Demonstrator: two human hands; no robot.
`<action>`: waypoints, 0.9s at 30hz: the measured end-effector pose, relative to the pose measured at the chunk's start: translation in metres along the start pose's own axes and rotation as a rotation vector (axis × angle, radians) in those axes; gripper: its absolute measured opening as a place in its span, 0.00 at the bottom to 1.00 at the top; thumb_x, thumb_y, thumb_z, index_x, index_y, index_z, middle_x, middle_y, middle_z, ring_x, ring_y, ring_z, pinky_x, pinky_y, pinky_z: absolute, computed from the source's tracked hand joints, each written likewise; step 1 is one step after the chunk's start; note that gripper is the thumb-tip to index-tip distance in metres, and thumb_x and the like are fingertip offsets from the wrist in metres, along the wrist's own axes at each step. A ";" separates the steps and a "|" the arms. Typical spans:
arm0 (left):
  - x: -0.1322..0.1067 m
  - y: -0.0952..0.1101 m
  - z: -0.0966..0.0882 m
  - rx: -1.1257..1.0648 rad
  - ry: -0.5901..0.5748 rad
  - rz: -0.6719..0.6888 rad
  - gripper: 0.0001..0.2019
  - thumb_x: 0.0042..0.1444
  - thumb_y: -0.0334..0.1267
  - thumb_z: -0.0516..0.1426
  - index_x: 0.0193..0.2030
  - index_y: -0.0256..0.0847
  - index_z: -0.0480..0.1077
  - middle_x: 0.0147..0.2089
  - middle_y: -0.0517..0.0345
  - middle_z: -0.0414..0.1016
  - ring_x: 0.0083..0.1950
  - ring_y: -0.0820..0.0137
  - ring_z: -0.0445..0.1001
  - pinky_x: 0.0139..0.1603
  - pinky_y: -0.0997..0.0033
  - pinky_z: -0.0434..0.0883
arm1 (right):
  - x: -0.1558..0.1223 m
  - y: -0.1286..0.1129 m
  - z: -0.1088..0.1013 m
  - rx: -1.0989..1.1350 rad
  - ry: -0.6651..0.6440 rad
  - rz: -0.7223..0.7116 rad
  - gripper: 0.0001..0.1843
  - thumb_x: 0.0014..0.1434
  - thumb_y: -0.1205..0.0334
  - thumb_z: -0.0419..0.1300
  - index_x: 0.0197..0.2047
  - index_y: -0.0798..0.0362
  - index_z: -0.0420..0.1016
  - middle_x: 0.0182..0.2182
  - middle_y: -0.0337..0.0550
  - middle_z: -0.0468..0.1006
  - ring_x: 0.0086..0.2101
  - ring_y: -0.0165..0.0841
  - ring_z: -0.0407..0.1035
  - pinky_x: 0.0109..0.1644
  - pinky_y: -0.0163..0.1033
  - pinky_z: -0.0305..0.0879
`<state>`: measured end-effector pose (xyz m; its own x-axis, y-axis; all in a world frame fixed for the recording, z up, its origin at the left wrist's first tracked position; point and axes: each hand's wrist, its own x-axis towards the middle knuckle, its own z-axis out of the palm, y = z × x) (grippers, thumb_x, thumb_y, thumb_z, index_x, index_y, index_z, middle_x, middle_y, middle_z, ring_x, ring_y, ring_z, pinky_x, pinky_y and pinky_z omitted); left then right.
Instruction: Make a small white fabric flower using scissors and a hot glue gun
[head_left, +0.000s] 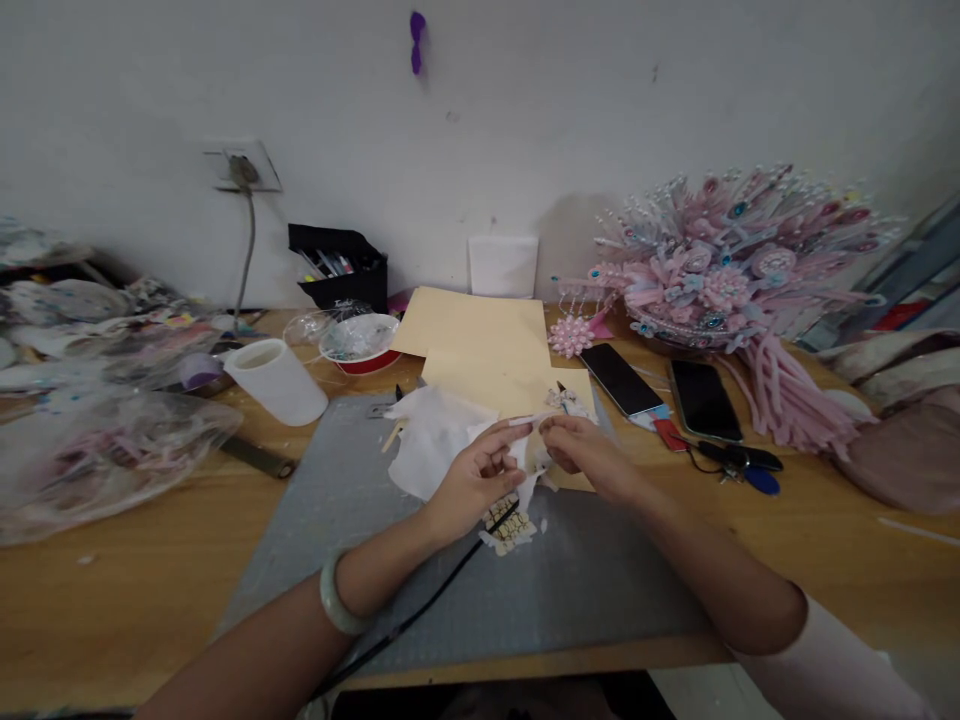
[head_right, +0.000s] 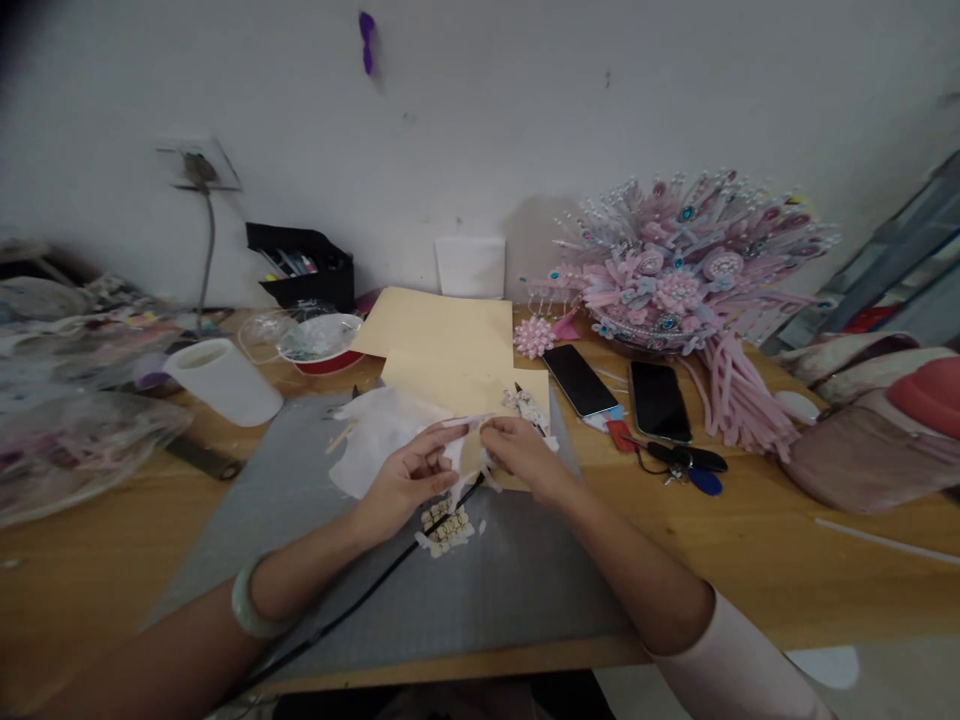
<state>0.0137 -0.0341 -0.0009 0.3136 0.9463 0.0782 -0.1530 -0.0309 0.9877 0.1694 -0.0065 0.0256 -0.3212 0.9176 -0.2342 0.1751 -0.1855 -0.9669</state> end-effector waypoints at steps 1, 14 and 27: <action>0.000 0.000 0.000 0.006 -0.002 0.000 0.21 0.44 0.34 0.59 0.49 0.46 0.68 0.57 0.53 0.56 0.31 0.80 0.60 0.31 0.79 0.62 | -0.001 0.001 0.002 -0.002 -0.038 0.004 0.05 0.43 0.61 0.50 0.21 0.53 0.60 0.15 0.28 0.53 0.17 0.23 0.46 0.20 0.31 0.40; 0.001 0.005 0.001 -0.002 0.045 -0.059 0.24 0.42 0.33 0.59 0.50 0.42 0.65 0.32 0.61 0.60 0.28 0.78 0.57 0.26 0.79 0.57 | 0.005 -0.002 -0.010 0.002 0.102 -0.023 0.08 0.45 0.61 0.51 0.19 0.53 0.56 0.13 0.28 0.51 0.15 0.21 0.42 0.18 0.31 0.36; 0.000 0.001 0.001 -0.097 0.055 -0.041 0.25 0.42 0.33 0.60 0.51 0.45 0.65 0.43 0.57 0.60 0.28 0.81 0.58 0.24 0.81 0.56 | 0.002 0.006 0.000 0.155 0.051 -0.009 0.11 0.45 0.61 0.51 0.17 0.52 0.51 0.13 0.27 0.49 0.15 0.21 0.40 0.17 0.32 0.34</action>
<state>0.0145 -0.0346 0.0003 0.2705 0.9623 0.0275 -0.2321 0.0374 0.9720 0.1696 -0.0061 0.0194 -0.2738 0.9353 -0.2242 0.0257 -0.2259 -0.9738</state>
